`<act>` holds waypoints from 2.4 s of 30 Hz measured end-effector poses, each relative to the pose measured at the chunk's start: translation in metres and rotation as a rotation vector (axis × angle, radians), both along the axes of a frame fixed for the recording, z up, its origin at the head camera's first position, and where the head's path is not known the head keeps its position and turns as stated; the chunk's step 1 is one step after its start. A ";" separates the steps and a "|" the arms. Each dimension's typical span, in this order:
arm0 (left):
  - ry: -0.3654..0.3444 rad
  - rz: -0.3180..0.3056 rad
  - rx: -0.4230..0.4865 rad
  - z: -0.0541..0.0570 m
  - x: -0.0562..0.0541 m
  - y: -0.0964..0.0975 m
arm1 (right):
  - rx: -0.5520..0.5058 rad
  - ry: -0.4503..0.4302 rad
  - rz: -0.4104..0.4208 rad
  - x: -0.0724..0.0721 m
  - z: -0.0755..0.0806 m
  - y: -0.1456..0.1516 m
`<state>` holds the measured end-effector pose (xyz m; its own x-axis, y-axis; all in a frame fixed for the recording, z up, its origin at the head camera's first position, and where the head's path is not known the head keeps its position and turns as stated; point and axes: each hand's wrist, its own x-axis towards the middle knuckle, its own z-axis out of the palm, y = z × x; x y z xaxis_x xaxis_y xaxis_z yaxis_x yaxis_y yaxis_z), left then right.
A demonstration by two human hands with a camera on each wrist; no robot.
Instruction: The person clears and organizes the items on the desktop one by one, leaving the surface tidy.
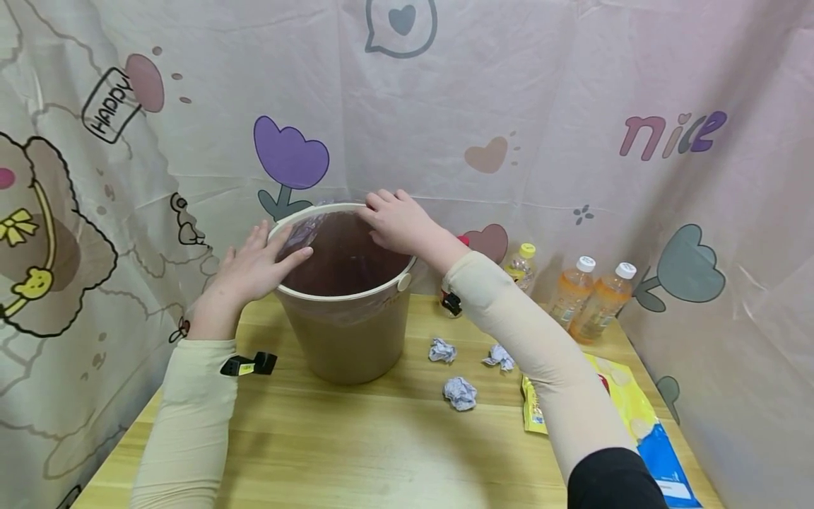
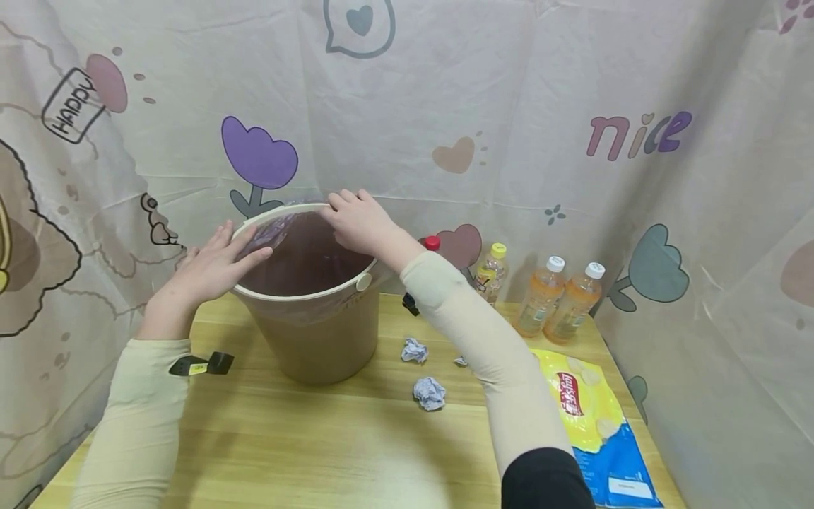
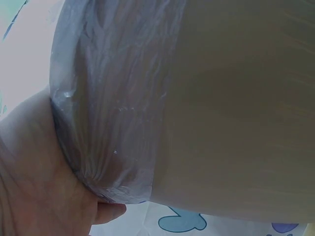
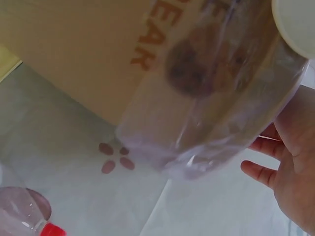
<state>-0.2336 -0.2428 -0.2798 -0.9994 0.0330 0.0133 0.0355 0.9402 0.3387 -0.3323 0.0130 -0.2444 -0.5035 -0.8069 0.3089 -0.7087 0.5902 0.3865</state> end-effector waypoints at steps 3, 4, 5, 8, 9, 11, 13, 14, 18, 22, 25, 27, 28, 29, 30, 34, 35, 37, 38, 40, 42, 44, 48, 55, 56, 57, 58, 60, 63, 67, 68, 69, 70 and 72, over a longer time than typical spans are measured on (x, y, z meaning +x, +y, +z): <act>-0.002 0.001 0.002 0.000 0.000 0.000 | 0.004 -0.024 -0.023 0.000 -0.001 0.008; -0.003 0.001 0.003 -0.001 0.000 0.001 | 0.002 -0.032 -0.031 0.000 -0.001 0.011; -0.003 0.001 0.003 -0.001 0.000 0.001 | 0.000 -0.038 -0.040 0.000 -0.001 0.014; -0.004 0.001 0.006 -0.001 -0.001 0.001 | -0.025 -0.051 -0.050 0.000 -0.002 0.023; -0.004 0.001 0.007 -0.001 0.000 0.001 | -0.038 -0.052 -0.046 0.000 -0.002 0.026; -0.004 0.002 0.008 -0.001 0.000 0.001 | -0.064 -0.049 -0.037 0.000 -0.003 0.033; -0.004 0.002 0.008 -0.001 0.000 0.000 | -0.093 -0.048 -0.028 0.000 -0.005 0.039; -0.004 0.002 0.009 -0.001 0.000 0.000 | -0.107 -0.047 -0.025 0.000 -0.005 0.041; -0.002 0.003 0.011 -0.002 0.000 0.000 | -0.148 -0.076 -0.029 0.003 -0.006 0.055; 0.003 0.002 0.015 -0.002 0.000 0.000 | -0.206 -0.101 -0.031 0.002 -0.009 0.069; 0.006 0.001 0.017 -0.002 0.000 0.001 | -0.256 -0.109 -0.021 0.003 -0.012 0.079; 0.006 0.002 0.019 -0.002 0.000 0.001 | -0.277 -0.106 -0.013 0.004 -0.014 0.085; 0.006 0.003 0.019 -0.002 0.000 0.001 | -0.287 -0.105 -0.008 0.005 -0.015 0.088; 0.007 0.003 0.019 -0.002 0.001 0.002 | -0.295 -0.102 -0.001 0.006 -0.016 0.092; 0.008 0.003 0.018 -0.001 0.001 0.002 | -0.302 -0.097 0.004 0.007 -0.017 0.095; 0.008 0.005 0.021 -0.002 0.002 0.002 | -0.349 -0.090 0.032 0.013 -0.023 0.105; 0.007 0.006 0.024 -0.002 0.002 0.002 | -0.361 -0.086 0.039 0.016 -0.024 0.107; 0.004 0.007 0.029 -0.002 0.003 0.002 | -0.391 -0.081 0.052 0.020 -0.026 0.111; 0.004 0.008 0.030 -0.002 0.003 0.002 | -0.404 -0.078 0.057 0.023 -0.027 0.113; 0.004 0.010 0.032 -0.002 0.003 0.001 | -0.427 -0.068 0.062 0.026 -0.029 0.117; 0.007 0.010 0.033 -0.002 0.003 0.001 | -0.448 -0.062 0.055 0.030 -0.032 0.120; 0.009 0.007 0.030 -0.002 0.003 0.000 | -0.457 -0.055 0.039 0.033 -0.036 0.124; 0.013 0.002 0.024 -0.002 0.002 0.000 | -0.481 -0.051 0.018 0.041 -0.044 0.132; 0.016 0.002 0.025 -0.002 0.001 -0.001 | -0.531 -0.046 0.017 0.055 -0.063 0.147; 0.016 0.002 0.026 -0.002 0.000 0.000 | -0.536 -0.050 0.010 0.057 -0.068 0.149; 0.016 0.002 0.026 -0.002 0.000 0.000 | -0.541 -0.055 0.005 0.059 -0.072 0.151; 0.016 0.003 0.025 -0.002 0.000 0.000 | -0.546 -0.060 -0.003 0.061 -0.076 0.153; 0.015 0.003 0.023 -0.002 0.000 0.000 | -0.555 -0.077 -0.018 0.066 -0.086 0.157; 0.013 0.005 0.020 -0.003 0.000 0.001 | -0.559 -0.107 -0.046 0.074 -0.100 0.162; 0.015 0.008 0.021 -0.004 -0.001 0.000 | -0.571 -0.154 -0.087 0.083 -0.119 0.169; 0.017 0.008 0.020 -0.004 -0.001 0.000 | -0.576 -0.167 -0.096 0.086 -0.123 0.170; 0.019 0.007 0.022 -0.004 -0.001 0.000 | -0.581 -0.177 -0.104 0.088 -0.128 0.171; 0.019 0.007 0.022 -0.004 -0.001 -0.001 | -0.585 -0.182 -0.112 0.090 -0.132 0.172; 0.021 0.006 0.024 -0.004 -0.002 -0.001 | -0.588 -0.196 -0.125 0.094 -0.142 0.173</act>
<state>-0.2352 -0.2437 -0.2838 -0.9991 0.0263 0.0346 0.0370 0.9321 0.3604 -0.2385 0.1865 -0.3865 -0.6752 -0.4615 0.5755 -0.6454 0.7473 -0.1579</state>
